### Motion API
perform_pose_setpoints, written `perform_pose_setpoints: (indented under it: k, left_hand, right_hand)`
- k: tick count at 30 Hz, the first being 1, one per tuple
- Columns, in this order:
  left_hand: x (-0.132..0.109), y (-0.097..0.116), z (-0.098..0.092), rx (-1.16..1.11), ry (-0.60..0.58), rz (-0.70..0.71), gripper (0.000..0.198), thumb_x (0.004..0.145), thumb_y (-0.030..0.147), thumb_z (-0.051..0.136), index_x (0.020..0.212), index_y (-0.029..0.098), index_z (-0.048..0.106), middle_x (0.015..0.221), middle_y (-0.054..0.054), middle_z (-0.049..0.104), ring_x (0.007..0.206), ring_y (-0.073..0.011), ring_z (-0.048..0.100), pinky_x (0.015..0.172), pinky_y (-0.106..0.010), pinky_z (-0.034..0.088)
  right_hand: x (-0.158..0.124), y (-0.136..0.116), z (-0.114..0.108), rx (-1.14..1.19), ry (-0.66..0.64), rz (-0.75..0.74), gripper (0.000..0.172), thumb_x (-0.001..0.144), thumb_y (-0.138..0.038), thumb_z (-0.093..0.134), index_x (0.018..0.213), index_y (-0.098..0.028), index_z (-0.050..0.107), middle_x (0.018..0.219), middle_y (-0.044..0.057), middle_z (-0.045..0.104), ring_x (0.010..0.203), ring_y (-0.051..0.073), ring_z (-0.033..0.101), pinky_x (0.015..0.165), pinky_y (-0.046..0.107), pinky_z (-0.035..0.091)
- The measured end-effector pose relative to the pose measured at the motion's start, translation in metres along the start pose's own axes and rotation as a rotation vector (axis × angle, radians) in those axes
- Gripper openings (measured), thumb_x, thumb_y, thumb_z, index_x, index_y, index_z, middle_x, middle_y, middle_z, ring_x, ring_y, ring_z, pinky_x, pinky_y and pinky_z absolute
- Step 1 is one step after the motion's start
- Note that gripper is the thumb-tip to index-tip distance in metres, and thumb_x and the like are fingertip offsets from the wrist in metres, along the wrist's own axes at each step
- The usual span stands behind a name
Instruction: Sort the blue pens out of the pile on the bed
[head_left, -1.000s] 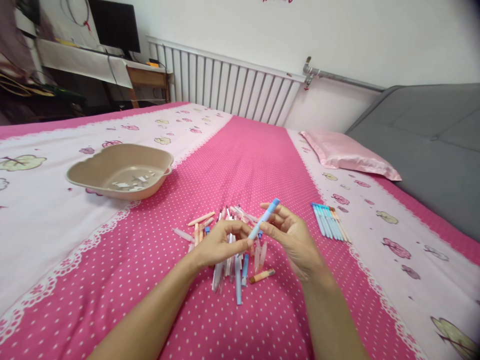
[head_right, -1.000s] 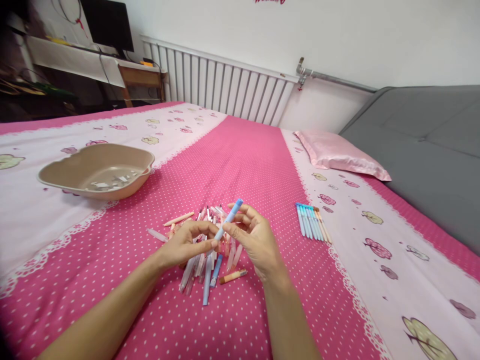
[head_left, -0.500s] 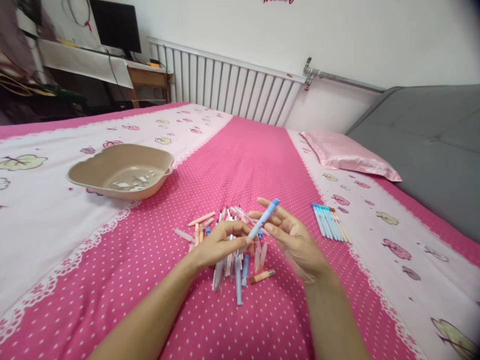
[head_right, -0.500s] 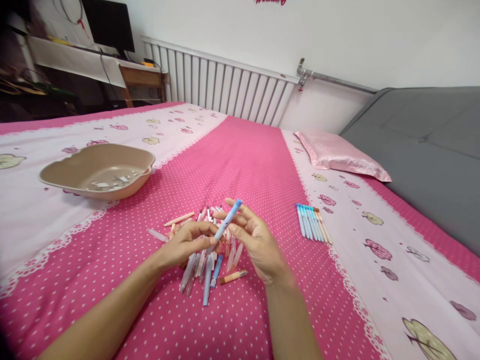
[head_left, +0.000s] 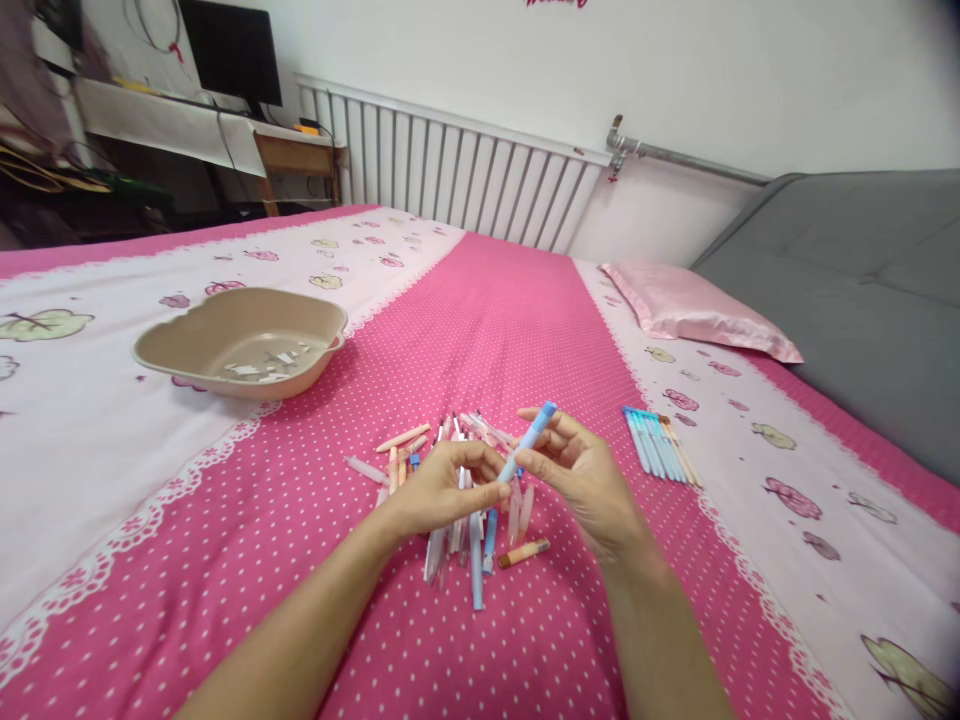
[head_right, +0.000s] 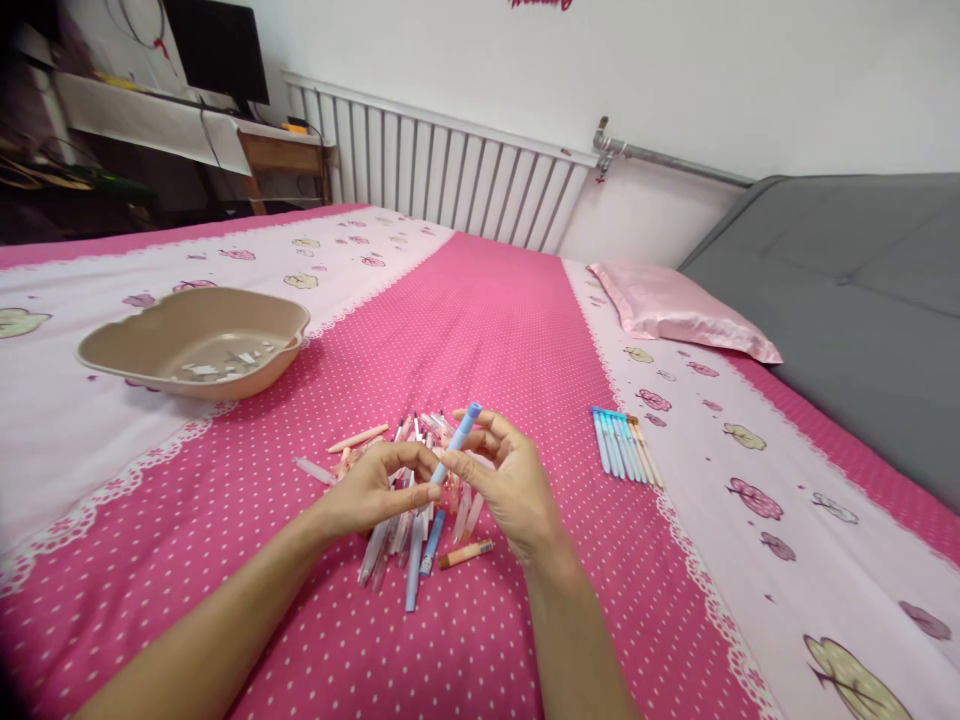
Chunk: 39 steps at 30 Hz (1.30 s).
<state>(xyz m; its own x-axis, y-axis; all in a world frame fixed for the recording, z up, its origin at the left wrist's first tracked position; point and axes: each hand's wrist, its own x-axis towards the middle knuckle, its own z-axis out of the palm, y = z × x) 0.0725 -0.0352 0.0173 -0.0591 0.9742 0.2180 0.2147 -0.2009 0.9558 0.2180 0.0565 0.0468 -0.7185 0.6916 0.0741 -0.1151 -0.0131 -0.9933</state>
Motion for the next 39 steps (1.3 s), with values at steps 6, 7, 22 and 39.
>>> perform_pose_setpoints:
  k: [6,7,22,39]
  left_hand:
    - [0.0008,-0.0034,0.0012,0.096,0.097,0.023,0.022,0.068,0.033,0.068,0.071,0.014,0.057,0.065,0.001,0.06,0.061,-0.0092,0.054,0.06,-0.022,0.043]
    - [0.0009,-0.0034,0.0012,0.095,0.1,0.026,0.022,0.068,0.033,0.068,0.071,0.014,0.057,0.066,0.001,0.059,0.061,-0.0091,0.053,0.06,-0.022,0.043]
    - [-0.0035,0.0041,-0.0047,-0.315,-0.254,-0.059,0.024,0.084,0.032,0.051,0.085,0.013,0.066,0.081,-0.005,0.065,0.074,-0.0124,0.058,0.073,-0.025,0.045]
    - [0.0006,0.0015,-0.0005,-0.026,0.036,-0.051,0.021,0.07,0.033,0.067,0.07,0.012,0.065,0.068,-0.003,0.067,0.064,-0.0109,0.059,0.064,-0.023,0.045]
  right_hand:
    - [0.0008,0.0007,0.0025,-0.109,0.017,-0.043,0.039,0.066,-0.026,0.073,0.102,-0.022,0.057,0.075,-0.002,0.061,0.076,0.014,0.059,0.076,0.03,0.045]
    - [0.001,0.0009,0.0029,-0.122,0.019,-0.051,0.04,0.066,-0.026,0.073,0.102,-0.022,0.057,0.075,-0.002,0.061,0.077,0.014,0.059,0.077,0.03,0.045]
    - [-0.0043,-0.0081,0.0009,0.064,-0.172,-0.008,0.039,0.075,-0.026,0.066,0.112,-0.026,0.058,0.097,0.004,0.068,0.087,0.017,0.063,0.082,0.036,0.049]
    - [-0.0009,-0.0008,0.0013,0.014,-0.047,-0.003,0.033,0.069,-0.026,0.071,0.101,-0.023,0.065,0.089,0.003,0.071,0.082,0.018,0.066,0.087,0.038,0.048]
